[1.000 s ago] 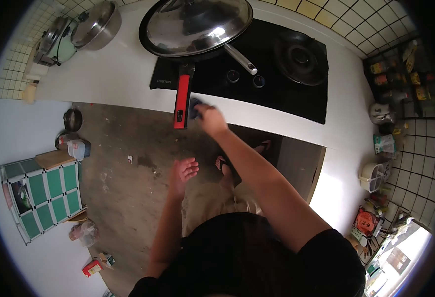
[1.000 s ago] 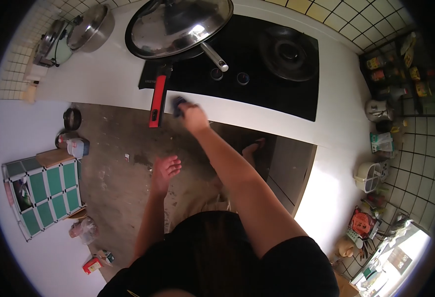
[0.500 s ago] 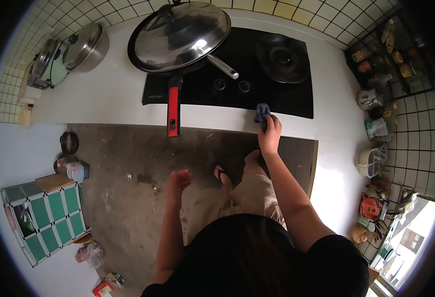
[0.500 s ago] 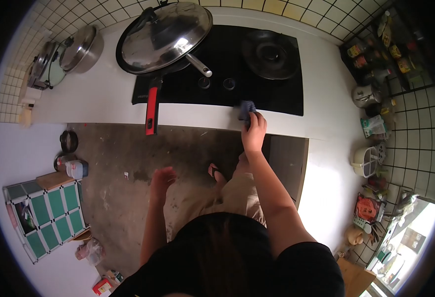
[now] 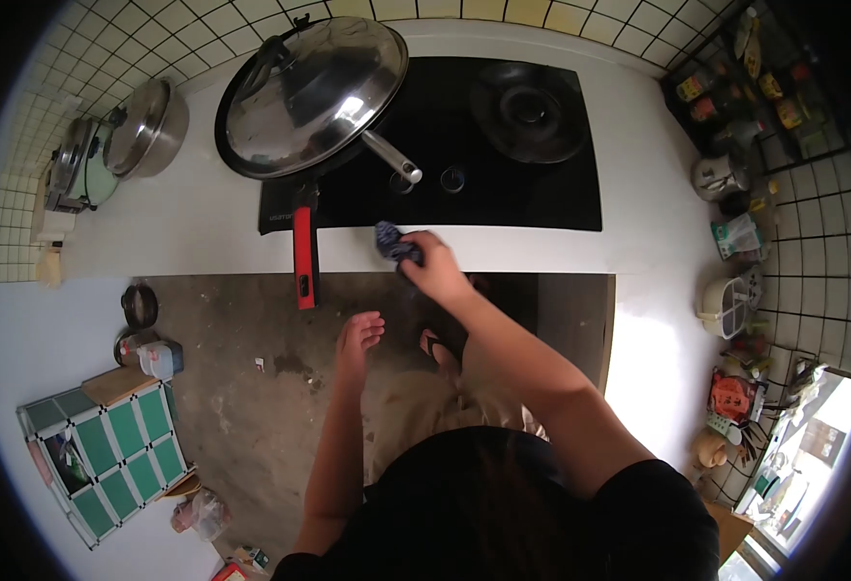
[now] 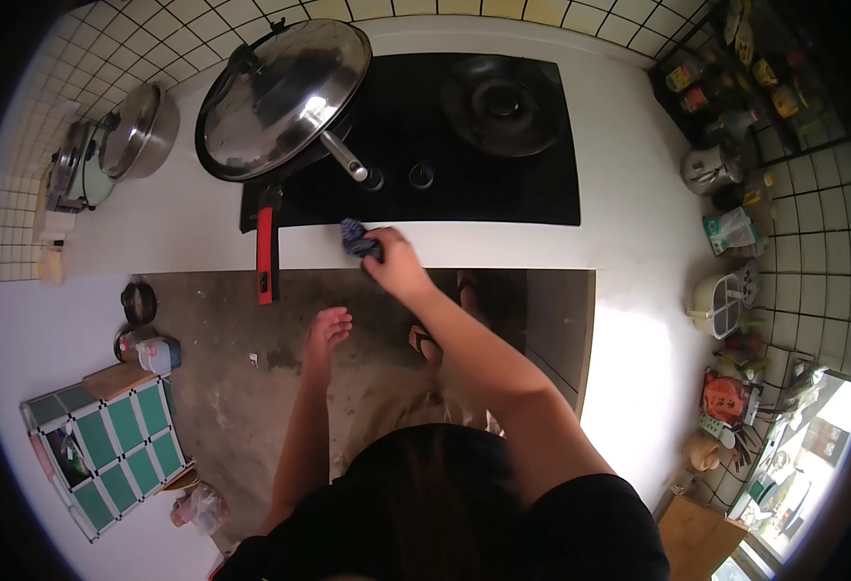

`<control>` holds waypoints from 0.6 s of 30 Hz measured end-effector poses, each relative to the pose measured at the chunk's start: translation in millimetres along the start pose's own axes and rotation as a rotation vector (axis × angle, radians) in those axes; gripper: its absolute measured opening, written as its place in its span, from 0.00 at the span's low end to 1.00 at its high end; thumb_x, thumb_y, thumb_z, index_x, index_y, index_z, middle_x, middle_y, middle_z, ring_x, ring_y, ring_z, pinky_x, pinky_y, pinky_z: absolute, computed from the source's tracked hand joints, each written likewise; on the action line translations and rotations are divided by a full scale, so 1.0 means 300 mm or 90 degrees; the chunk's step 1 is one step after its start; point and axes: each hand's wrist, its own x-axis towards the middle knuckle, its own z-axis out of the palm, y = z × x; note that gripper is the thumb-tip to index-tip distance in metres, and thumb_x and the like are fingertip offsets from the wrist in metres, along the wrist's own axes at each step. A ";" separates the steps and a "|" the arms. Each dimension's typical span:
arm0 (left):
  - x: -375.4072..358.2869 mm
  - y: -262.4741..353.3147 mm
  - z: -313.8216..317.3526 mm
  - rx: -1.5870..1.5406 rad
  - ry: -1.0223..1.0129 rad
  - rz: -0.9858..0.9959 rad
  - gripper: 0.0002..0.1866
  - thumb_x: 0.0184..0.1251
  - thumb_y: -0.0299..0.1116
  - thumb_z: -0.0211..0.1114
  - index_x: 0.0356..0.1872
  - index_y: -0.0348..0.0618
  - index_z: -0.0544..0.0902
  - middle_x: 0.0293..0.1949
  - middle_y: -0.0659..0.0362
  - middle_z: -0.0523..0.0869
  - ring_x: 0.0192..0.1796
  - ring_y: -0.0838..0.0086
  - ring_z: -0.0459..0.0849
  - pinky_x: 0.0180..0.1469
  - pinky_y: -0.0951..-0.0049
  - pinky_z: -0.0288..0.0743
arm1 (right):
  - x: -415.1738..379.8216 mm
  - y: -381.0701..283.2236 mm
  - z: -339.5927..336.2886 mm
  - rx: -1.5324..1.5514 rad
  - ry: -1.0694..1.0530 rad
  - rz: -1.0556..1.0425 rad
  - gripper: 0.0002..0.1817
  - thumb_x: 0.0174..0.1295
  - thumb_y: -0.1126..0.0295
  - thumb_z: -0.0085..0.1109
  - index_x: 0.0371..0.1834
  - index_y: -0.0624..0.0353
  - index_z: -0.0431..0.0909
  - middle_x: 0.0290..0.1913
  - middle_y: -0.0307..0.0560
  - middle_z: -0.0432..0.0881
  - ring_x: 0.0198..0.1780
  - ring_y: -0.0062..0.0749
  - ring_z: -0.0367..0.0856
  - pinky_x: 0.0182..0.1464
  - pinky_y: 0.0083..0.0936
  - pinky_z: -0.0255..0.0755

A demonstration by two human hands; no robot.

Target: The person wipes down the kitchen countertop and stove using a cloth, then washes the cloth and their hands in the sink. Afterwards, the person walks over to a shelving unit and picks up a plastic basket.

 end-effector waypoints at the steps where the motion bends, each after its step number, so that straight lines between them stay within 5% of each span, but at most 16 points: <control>1: 0.017 0.022 0.023 0.023 0.005 0.009 0.21 0.75 0.46 0.46 0.50 0.39 0.79 0.44 0.57 0.83 0.45 0.75 0.79 0.50 0.75 0.71 | 0.028 -0.007 -0.074 -0.038 0.025 -0.018 0.19 0.47 0.76 0.61 0.46 0.63 0.77 0.43 0.58 0.79 0.46 0.51 0.79 0.51 0.34 0.73; 5: 0.118 0.063 0.122 0.086 0.033 0.059 0.16 0.73 0.41 0.53 0.50 0.39 0.79 0.44 0.57 0.82 0.46 0.75 0.78 0.50 0.75 0.71 | 0.227 -0.031 -0.337 -0.095 0.073 -0.063 0.18 0.46 0.78 0.61 0.44 0.61 0.75 0.43 0.53 0.77 0.46 0.46 0.79 0.51 0.31 0.72; 8: 0.214 0.070 0.201 0.227 0.079 0.260 0.13 0.68 0.34 0.58 0.50 0.39 0.78 0.48 0.54 0.79 0.48 0.69 0.78 0.51 0.70 0.72 | 0.457 -0.050 -0.445 -0.159 0.062 -0.150 0.18 0.45 0.79 0.60 0.43 0.61 0.75 0.43 0.53 0.77 0.48 0.48 0.77 0.53 0.32 0.70; 15: 0.399 0.198 0.372 0.600 0.252 0.330 0.28 0.55 0.35 0.68 0.57 0.39 0.70 0.60 0.42 0.67 0.61 0.45 0.66 0.60 0.49 0.65 | 1.078 0.084 -0.422 -0.342 -0.024 -0.354 0.18 0.47 0.78 0.61 0.44 0.58 0.74 0.45 0.53 0.76 0.51 0.52 0.73 0.53 0.39 0.71; 18: 0.457 0.196 0.402 0.680 0.316 0.343 0.38 0.53 0.37 0.71 0.64 0.32 0.65 0.58 0.41 0.70 0.59 0.46 0.68 0.61 0.48 0.65 | 1.245 0.164 -0.374 -0.539 -0.066 -0.370 0.16 0.51 0.75 0.58 0.45 0.52 0.76 0.48 0.45 0.77 0.53 0.47 0.74 0.54 0.40 0.70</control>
